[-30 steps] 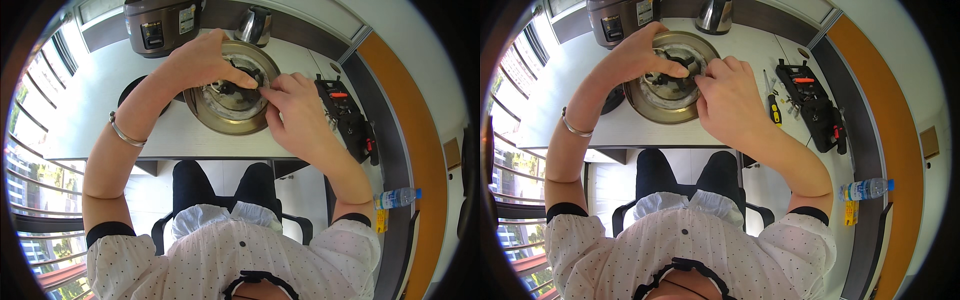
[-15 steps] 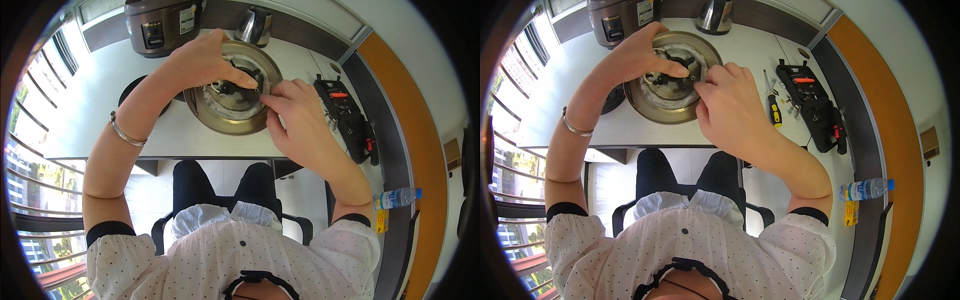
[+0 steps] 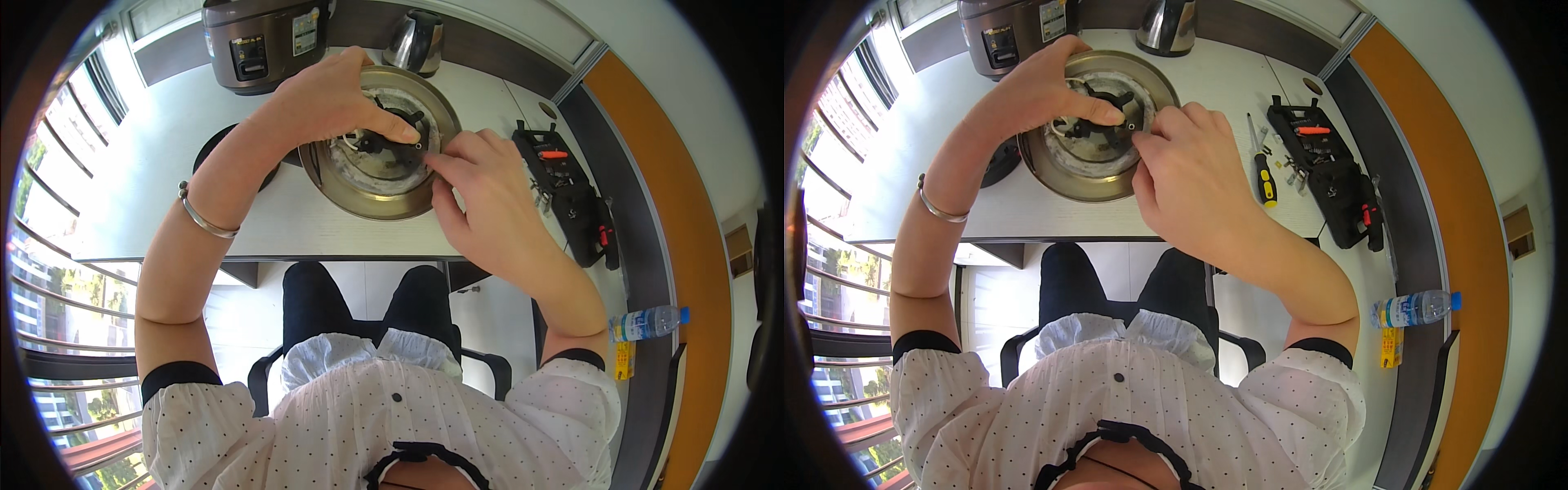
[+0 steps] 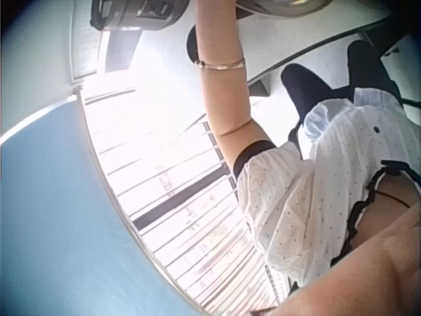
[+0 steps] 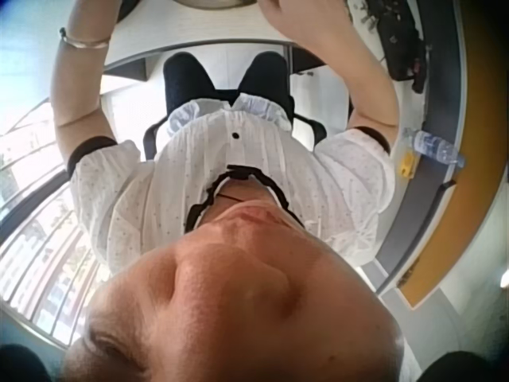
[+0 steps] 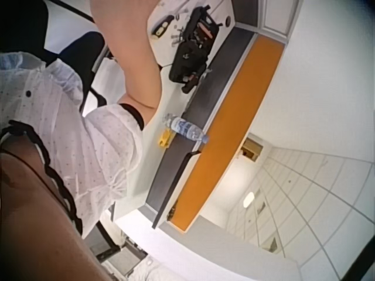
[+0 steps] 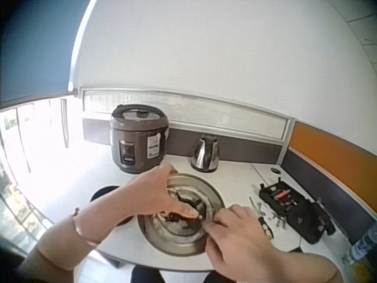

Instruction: The person assembles a small kitchen appliance by connecting internal wires, placing a black base onto the main body, and securing it with a screwdriver. The person then tightens the screw to complete the assembly.

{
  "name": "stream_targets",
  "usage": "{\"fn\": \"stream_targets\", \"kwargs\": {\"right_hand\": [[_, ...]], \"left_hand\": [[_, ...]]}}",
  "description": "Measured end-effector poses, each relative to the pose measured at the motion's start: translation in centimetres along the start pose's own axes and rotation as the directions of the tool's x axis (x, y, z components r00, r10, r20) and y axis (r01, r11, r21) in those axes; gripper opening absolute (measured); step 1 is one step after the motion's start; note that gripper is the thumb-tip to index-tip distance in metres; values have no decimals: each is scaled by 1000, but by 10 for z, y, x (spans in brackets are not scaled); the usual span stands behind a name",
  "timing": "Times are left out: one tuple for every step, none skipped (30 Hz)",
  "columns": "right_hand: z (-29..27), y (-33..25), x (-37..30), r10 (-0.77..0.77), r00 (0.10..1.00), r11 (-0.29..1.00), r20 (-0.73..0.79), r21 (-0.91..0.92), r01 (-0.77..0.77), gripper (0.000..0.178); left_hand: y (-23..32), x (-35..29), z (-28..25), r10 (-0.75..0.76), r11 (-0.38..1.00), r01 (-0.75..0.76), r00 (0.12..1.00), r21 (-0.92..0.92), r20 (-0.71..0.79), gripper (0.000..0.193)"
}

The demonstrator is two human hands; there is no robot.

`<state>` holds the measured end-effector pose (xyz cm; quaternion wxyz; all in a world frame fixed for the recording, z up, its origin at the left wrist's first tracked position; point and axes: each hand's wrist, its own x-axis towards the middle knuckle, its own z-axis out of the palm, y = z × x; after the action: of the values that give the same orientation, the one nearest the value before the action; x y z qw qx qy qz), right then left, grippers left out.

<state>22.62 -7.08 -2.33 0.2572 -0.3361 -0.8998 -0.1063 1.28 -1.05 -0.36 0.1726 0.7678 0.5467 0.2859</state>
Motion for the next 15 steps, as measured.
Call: {"fn": "stream_targets", "kwargs": {"right_hand": [[1,0,1,7,1000,1000,-21,-12,-7,24],[2,1,2,13,999,1000,-42,-23,-14,24],[3,2,3,13,999,1000,-37,-25,-14,25],[5,3,3,13,999,1000,-32,-27,-14,25],[7,4,3,13,1000,999,-28,-29,-13,25],[7,3,3,13,1000,1000,-22,-21,-13,26],[8,2,2,13,1000,1000,-17,-13,-13,26],[8,1,1,13,1000,1000,-11,-5,-13,26],[6,1,0,16,1000,1000,1,-5,-16,26],[4,0,-1,19,1000,1000,13,-6,-19,26],[3,0,-1,23,999,1000,26,-6,-23,26],[2,0,0,20,1000,1000,12,-22,-20,27],[2,-1,1,18,1000,999,-1,-39,-18,27],[2,-1,1,15,1000,998,-14,-56,-16,27],[3,0,2,13,1000,998,-19,-55,-14,27]], "left_hand": [[0,0,0,4,1000,-4,1000,4,-5,92],[0,0,1,4,1000,-4,1000,9,-5,92],[0,0,1,5,1000,-5,1000,14,-5,92],[1,0,1,6,1000,-6,1000,19,-5,92],[1,1,1,7,1000,-7,1000,17,-4,92],[-1,1,1,6,1000,-6,1000,15,-5,92],[-2,0,1,5,1000,-5,1000,14,-6,92],[-1,0,0,1,1000,-1,1000,10,-3,92],[0,-1,-1,-1,1000,1,1000,3,2,93],[1,-1,-1,-3,1000,3,1000,-3,8,93],[2,-1,-1,-2,1000,2,1000,3,6,93],[1,-1,-1,-4,1000,4,1000,11,3,93],[1,-1,-1,-5,1000,5,1000,19,0,93],[0,-1,-1,-3,1000,3,1000,18,-3,93],[0,-1,0,3,1000,-3,1000,15,-6,93]]}}
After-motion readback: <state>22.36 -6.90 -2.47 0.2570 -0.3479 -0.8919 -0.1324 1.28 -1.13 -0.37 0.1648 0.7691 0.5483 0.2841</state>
